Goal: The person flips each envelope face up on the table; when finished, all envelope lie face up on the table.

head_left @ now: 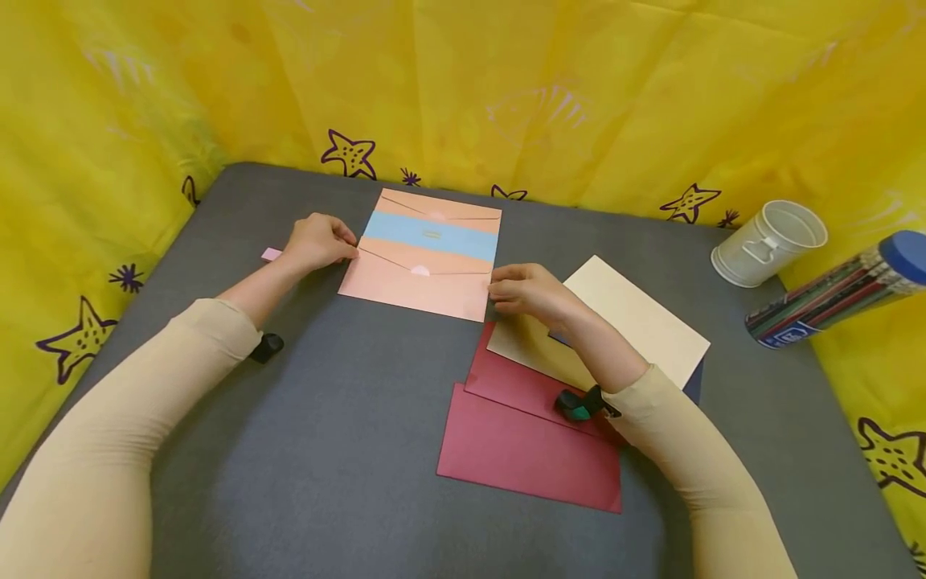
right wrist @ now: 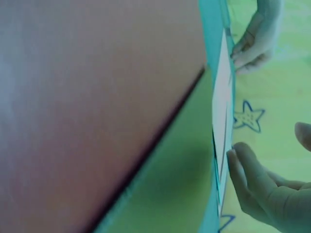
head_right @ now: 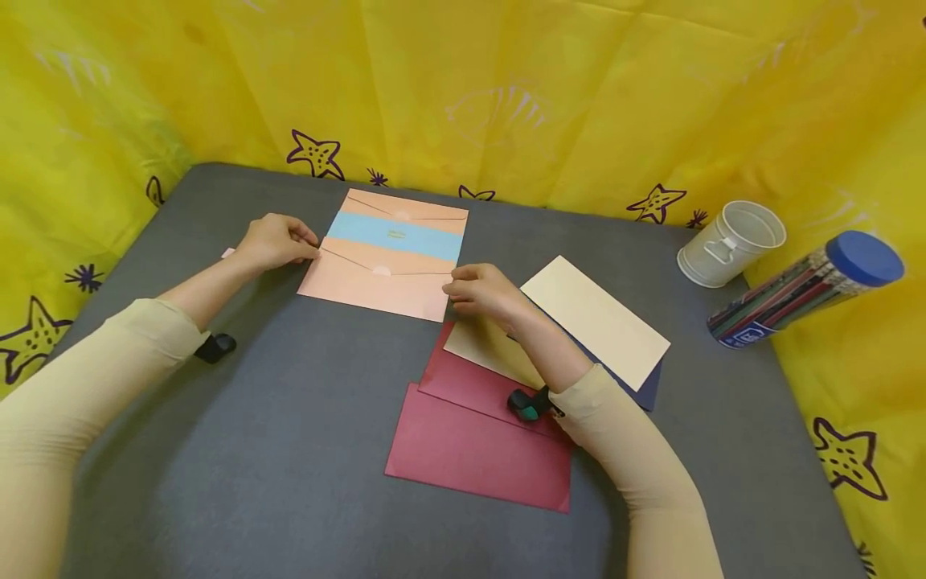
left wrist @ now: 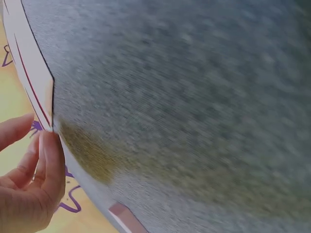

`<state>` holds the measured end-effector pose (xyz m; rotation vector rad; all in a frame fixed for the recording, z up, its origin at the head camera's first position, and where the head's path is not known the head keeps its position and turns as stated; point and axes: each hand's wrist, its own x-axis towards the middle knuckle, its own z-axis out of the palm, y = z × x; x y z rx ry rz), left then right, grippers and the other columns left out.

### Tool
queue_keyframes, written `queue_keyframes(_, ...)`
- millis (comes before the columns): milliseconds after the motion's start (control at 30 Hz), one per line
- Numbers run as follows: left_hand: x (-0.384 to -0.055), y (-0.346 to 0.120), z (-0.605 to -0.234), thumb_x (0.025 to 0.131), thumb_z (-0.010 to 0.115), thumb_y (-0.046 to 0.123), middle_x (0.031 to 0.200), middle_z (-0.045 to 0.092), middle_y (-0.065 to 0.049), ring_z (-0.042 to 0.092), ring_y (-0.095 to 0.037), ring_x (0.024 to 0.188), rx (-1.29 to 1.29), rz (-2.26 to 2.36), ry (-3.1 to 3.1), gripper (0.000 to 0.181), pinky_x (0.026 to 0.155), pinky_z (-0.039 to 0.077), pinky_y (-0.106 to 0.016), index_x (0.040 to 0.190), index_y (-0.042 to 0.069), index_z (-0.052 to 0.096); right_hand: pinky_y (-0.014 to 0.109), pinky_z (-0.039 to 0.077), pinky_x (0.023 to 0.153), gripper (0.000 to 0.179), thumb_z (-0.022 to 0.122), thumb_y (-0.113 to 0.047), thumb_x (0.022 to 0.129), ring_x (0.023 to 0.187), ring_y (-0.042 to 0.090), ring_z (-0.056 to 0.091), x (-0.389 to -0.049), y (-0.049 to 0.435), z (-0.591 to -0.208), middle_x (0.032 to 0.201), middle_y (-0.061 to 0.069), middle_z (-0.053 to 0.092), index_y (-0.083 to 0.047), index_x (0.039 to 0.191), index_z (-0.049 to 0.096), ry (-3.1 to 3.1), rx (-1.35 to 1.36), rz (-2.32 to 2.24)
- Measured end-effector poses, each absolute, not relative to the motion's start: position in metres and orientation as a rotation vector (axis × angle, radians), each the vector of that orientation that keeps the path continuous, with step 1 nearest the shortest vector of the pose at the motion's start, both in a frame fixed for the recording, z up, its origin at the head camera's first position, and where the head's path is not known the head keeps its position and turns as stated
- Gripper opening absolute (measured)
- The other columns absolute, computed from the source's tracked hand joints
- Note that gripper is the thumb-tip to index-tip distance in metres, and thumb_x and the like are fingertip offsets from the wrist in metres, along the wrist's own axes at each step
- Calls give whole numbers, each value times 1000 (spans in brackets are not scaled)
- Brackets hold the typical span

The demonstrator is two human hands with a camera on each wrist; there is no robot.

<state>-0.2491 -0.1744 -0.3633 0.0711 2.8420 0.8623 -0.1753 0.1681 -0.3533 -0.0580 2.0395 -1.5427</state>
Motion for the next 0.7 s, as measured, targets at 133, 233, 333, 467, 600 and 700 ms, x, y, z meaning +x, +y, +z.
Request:
queue_keyframes(133, -250, -163, -360, 89, 69, 18, 108, 66, -22, 58, -32, 95, 85, 913, 2862, 31, 76, 47, -35, 113, -2, 66, 50, 41, 115, 53, 51, -12, 101, 138, 41, 44, -178, 179, -350, 152, 25, 38, 8, 147, 36, 2059, -88, -1570)
queue_keyframes(233, -252, -150, -357, 90, 67, 16, 115, 63, -23, 57, -35, 105, 95, 982, 2838, 35, 87, 49, -42, 119, -2, 63, 51, 41, 115, 52, 51, -13, 101, 137, 42, 43, -179, 187, -346, 154, 24, 36, 6, 147, 37, 2073, -96, -1583)
queue_keyframes(333, -253, -134, -353, 90, 67, 15, 119, 62, -23, 56, -36, 111, 120, 1055, 2799, 38, 95, 48, -46, 123, -1, 61, 52, 41, 115, 50, 50, -12, 101, 137, 42, 43, -180, 196, -343, 156, 22, 35, 5, 147, 38, 2099, -105, -1589)
queue_keyframes(467, -254, -113, -350, 89, 68, 16, 124, 61, -21, 56, -34, 115, 189, 1118, 2729, 41, 99, 47, -46, 127, 0, 59, 52, 41, 115, 49, 50, -12, 101, 137, 42, 43, -182, 206, -342, 155, 22, 37, 4, 146, 39, 2139, -114, -1583)
queue_keyframes(600, -252, -95, -351, 88, 69, 15, 127, 60, -20, 57, -33, 115, 304, 1153, 2669, 44, 101, 48, -45, 128, 1, 58, 52, 40, 115, 49, 52, -13, 101, 140, 40, 41, -184, 215, -342, 155, 21, 37, 4, 146, 40, 2169, -139, -1553)
queue_keyframes(700, -249, -83, -353, 88, 70, 15, 127, 60, -20, 58, -33, 114, 385, 1167, 2637, 45, 101, 48, -44, 128, 2, 57, 52, 40, 115, 50, 52, -14, 101, 143, 38, 39, -184, 220, -340, 156, 21, 37, 4, 146, 39, 2182, -154, -1527)
